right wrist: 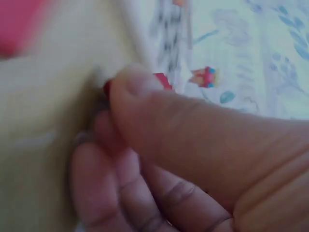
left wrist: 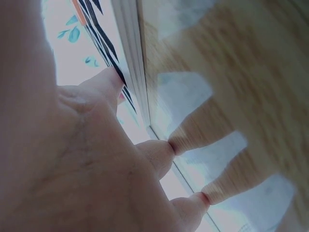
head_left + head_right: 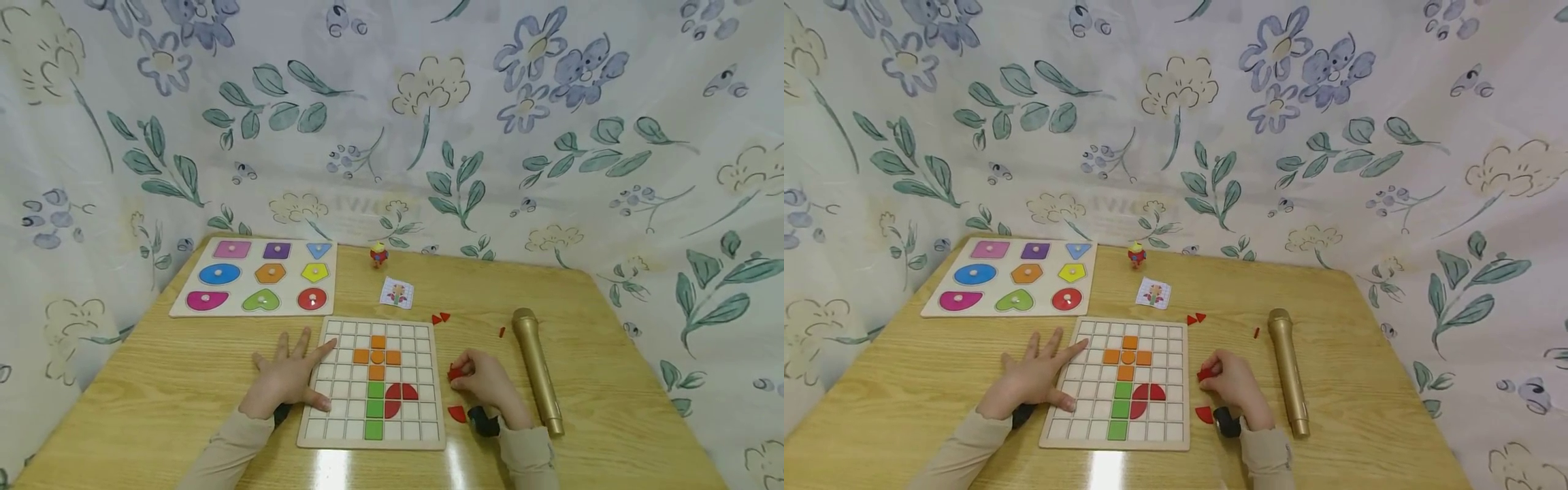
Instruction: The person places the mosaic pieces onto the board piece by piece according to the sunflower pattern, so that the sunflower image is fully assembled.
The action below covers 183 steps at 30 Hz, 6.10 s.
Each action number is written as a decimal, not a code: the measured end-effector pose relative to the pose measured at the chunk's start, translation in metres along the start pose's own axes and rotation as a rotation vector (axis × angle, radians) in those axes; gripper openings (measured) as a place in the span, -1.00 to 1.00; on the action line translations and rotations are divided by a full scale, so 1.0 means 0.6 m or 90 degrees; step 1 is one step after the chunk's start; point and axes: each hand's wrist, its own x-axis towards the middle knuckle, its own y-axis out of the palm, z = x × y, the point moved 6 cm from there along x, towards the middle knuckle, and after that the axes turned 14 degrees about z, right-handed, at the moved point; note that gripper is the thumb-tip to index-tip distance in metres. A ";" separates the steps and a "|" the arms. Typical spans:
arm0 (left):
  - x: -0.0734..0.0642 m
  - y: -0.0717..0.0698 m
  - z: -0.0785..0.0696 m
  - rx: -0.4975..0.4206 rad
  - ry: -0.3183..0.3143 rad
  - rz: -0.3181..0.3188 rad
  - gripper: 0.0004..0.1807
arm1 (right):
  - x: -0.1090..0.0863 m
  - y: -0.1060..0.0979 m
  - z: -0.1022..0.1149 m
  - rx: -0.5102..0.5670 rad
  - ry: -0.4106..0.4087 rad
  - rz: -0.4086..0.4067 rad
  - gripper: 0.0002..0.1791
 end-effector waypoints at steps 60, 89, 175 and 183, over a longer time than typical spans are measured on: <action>-0.004 -0.005 -0.002 -0.018 -0.004 0.003 0.22 | 0.042 0.062 0.101 0.037 -0.153 0.181 -0.79; 0.003 0.001 0.002 -0.011 -0.010 -0.002 0.24 | -0.054 0.011 -0.032 0.057 -0.056 0.072 -0.75; 0.005 0.003 0.004 -0.019 -0.005 -0.003 0.25 | 0.044 0.077 0.085 0.129 -0.143 0.188 -0.82; 0.006 0.001 0.002 -0.026 -0.003 -0.004 0.24 | -0.010 0.002 0.021 0.151 -0.127 0.119 -0.72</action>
